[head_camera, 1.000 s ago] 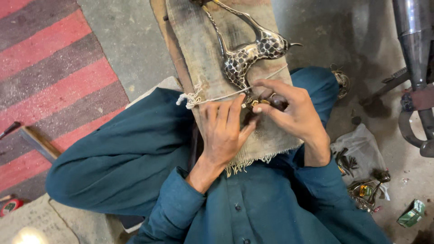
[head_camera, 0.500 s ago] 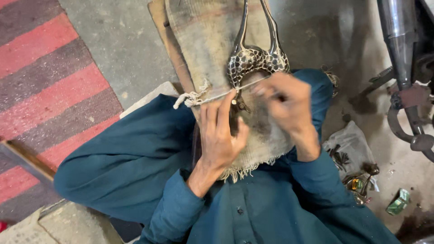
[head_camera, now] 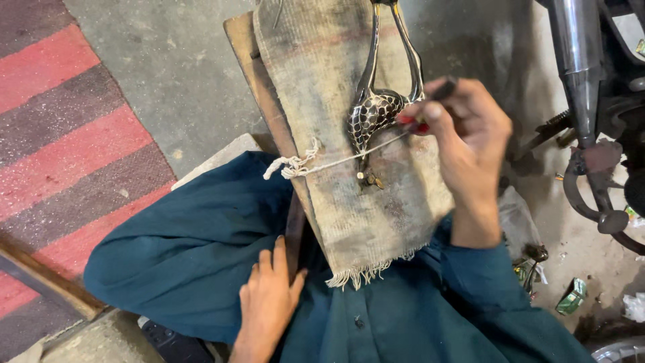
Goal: The person sits cross-legged and uses a hammer and a small metal punch to emboss or shape a silver-colored metal object resembling a stylized bird or animal. They repeatedly strike the punch against the object, repositioning it to work on different areas.
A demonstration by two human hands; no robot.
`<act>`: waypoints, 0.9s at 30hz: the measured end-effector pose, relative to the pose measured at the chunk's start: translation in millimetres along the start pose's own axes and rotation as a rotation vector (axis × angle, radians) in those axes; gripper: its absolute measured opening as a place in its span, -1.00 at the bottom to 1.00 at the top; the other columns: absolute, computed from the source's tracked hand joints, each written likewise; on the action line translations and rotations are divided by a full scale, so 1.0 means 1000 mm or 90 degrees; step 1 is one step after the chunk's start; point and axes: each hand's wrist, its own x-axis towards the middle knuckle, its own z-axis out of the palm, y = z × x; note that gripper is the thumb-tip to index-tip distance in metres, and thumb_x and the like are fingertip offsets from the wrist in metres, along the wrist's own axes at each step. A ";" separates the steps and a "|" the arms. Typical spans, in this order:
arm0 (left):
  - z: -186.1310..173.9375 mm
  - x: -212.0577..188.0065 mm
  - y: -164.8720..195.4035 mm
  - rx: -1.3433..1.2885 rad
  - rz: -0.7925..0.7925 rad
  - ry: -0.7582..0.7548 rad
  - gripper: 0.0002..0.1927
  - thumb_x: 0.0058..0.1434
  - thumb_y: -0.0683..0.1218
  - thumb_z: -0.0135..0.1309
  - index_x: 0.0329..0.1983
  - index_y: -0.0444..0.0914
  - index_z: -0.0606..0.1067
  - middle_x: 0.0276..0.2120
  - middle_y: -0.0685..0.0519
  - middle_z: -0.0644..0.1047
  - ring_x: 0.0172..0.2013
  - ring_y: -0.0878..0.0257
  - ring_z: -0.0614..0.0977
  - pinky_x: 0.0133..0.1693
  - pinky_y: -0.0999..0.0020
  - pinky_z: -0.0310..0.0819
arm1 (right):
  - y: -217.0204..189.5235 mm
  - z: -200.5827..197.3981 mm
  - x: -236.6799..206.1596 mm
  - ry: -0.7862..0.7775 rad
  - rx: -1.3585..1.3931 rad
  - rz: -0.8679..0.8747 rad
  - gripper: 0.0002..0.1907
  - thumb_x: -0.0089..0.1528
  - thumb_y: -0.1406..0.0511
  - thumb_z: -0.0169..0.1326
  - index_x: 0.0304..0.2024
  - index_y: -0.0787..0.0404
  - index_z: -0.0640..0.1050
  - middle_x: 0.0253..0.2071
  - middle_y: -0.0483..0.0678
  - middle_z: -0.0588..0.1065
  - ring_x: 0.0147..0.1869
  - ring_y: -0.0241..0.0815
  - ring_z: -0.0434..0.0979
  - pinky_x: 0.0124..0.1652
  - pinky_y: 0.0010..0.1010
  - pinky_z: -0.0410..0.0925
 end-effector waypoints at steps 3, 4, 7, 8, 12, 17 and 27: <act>0.019 -0.002 -0.010 0.007 -0.012 -0.017 -0.27 -0.01 0.06 0.27 0.22 -0.28 0.37 -0.19 -0.19 0.53 -0.21 -0.16 0.64 -0.37 0.00 0.58 | 0.017 0.021 0.015 0.027 0.155 0.035 -0.83 0.47 0.41 0.09 0.10 0.32 0.46 -0.12 0.02 0.62 -0.10 -0.23 0.68 -0.05 -0.42 0.60; 0.023 -0.001 -0.016 -0.001 -0.020 -0.025 -0.32 0.02 0.06 0.26 0.19 -0.27 0.37 -0.21 -0.17 0.53 -0.22 -0.13 0.64 -0.33 0.00 0.58 | 0.020 0.026 0.016 0.043 0.191 0.052 -0.80 0.44 0.41 0.12 0.09 0.31 0.45 -0.12 0.01 0.62 -0.10 -0.23 0.67 -0.07 -0.42 0.58; 0.023 0.003 -0.045 -0.233 0.052 0.048 -0.51 0.15 0.01 0.25 0.12 -0.23 0.47 -0.16 -0.10 0.59 -0.22 -0.08 0.67 -0.25 0.12 0.61 | 0.025 0.033 0.019 0.018 0.183 0.009 -0.76 0.46 0.43 0.15 0.14 0.31 0.44 -0.11 0.05 0.63 -0.06 -0.24 0.66 -0.01 -0.46 0.53; 0.019 0.004 -0.056 -0.319 -0.026 -0.018 -0.51 0.17 -0.01 0.23 0.15 -0.23 0.47 -0.20 -0.07 0.61 -0.27 -0.01 0.66 -0.29 0.17 0.59 | 0.025 0.034 0.019 -0.001 0.160 -0.018 -0.76 0.49 0.44 0.16 0.17 0.32 0.43 -0.10 0.08 0.63 -0.04 -0.24 0.65 0.03 -0.48 0.52; -0.001 0.008 -0.086 -0.677 -0.310 -0.151 -0.51 0.21 -0.12 0.05 0.23 -0.25 0.39 -0.27 0.03 0.56 -0.48 0.20 0.57 -0.50 0.28 0.49 | 0.027 0.042 0.019 -0.005 0.061 -0.028 -0.79 0.49 0.47 0.14 0.14 0.36 0.45 -0.08 0.06 0.61 0.00 -0.23 0.68 0.04 -0.48 0.53; -0.028 0.017 -0.080 -0.764 -0.200 0.089 -0.36 0.18 -0.25 0.00 0.35 -0.30 0.15 -0.23 0.00 0.49 -0.50 0.33 0.49 -0.51 0.43 0.41 | 0.029 0.058 0.019 0.011 0.034 -0.049 -0.85 0.54 0.47 0.11 0.13 0.37 0.44 -0.11 0.05 0.61 0.01 -0.26 0.68 0.08 -0.52 0.51; -0.108 0.086 -0.024 -0.435 0.178 0.264 -0.42 0.23 -0.32 0.16 0.27 -0.31 0.20 -0.12 -0.10 0.51 -0.16 0.09 0.62 -0.09 0.19 0.55 | 0.024 0.068 0.014 -0.014 0.009 -0.081 -0.80 0.53 0.54 0.10 0.18 0.36 0.45 -0.08 0.04 0.60 0.08 -0.25 0.66 0.11 -0.50 0.51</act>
